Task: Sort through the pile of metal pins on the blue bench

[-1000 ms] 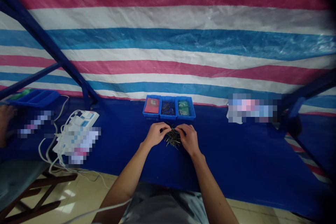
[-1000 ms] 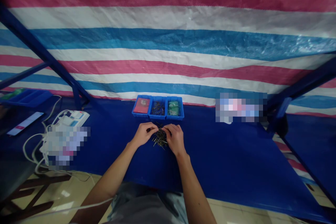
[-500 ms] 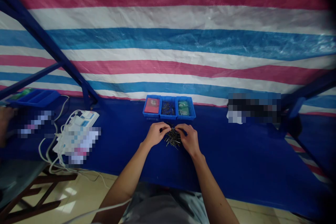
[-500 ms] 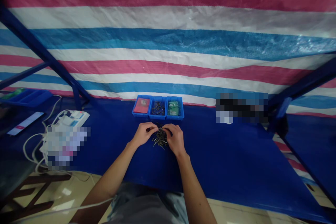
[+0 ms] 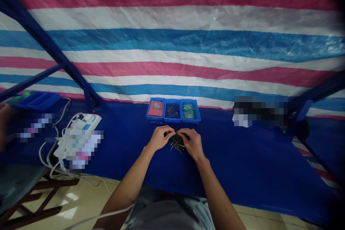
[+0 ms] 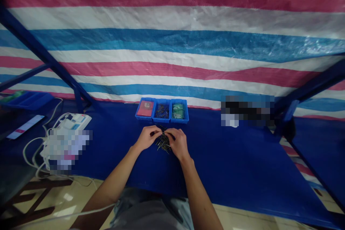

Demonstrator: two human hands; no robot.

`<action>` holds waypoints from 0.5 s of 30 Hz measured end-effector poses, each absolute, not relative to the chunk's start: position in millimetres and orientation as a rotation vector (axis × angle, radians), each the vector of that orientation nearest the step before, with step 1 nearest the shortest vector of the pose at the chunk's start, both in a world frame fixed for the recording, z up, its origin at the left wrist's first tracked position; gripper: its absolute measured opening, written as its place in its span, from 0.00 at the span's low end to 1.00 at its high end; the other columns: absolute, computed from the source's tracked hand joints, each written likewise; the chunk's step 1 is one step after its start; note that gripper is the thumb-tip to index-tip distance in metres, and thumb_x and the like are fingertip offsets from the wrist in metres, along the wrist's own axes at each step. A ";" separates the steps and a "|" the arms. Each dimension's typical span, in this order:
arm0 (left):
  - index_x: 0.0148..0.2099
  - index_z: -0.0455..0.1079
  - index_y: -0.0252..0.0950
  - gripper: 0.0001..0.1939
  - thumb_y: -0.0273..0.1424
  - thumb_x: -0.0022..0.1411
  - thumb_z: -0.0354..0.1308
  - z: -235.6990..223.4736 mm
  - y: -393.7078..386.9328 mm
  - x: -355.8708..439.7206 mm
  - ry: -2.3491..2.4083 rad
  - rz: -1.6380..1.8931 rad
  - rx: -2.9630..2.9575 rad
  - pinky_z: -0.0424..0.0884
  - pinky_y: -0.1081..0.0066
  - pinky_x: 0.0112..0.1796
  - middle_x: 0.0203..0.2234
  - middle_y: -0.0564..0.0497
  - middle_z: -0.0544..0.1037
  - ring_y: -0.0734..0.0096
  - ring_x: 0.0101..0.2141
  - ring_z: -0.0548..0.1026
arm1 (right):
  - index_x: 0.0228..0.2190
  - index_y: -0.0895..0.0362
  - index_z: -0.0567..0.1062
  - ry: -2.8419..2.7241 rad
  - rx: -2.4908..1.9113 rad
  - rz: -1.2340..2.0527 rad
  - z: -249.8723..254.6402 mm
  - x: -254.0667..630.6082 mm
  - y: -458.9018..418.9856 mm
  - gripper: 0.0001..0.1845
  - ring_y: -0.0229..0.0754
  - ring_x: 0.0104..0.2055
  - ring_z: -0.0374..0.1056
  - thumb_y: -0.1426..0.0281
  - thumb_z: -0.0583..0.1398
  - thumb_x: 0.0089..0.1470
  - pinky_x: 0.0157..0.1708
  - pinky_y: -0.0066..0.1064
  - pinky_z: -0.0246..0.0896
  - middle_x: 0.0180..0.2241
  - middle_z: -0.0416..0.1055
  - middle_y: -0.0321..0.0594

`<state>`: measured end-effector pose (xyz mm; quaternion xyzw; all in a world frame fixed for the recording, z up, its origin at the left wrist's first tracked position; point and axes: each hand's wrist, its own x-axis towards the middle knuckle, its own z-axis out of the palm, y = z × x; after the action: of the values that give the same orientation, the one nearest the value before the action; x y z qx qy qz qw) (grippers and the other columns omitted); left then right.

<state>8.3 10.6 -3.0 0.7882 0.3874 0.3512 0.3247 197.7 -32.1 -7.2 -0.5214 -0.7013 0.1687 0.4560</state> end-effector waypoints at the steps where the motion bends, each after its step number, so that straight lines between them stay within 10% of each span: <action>1: 0.37 0.77 0.35 0.10 0.33 0.67 0.57 -2.9 10.6 8.3 1.014 0.915 2.070 0.65 0.74 0.32 0.29 0.50 0.78 0.73 0.28 0.72 | 0.35 0.51 0.79 -1.732 -1.285 0.417 -7.1 197.1 -32.2 0.07 0.44 0.39 0.75 0.68 0.59 0.62 0.43 0.37 0.60 0.37 0.80 0.38; 15: 0.37 0.76 0.35 0.10 0.32 0.68 0.56 1.2 9.3 7.9 0.975 0.887 2.097 0.65 0.74 0.34 0.30 0.50 0.77 0.73 0.30 0.72 | 0.36 0.52 0.78 -1.804 -1.274 0.382 -12.5 192.0 -32.5 0.09 0.44 0.38 0.74 0.67 0.57 0.65 0.42 0.37 0.59 0.37 0.79 0.39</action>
<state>7.9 9.3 1.2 0.8002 0.3721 0.3386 0.3264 192.0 -32.5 -12.5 -0.5119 -0.7247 0.1534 0.4351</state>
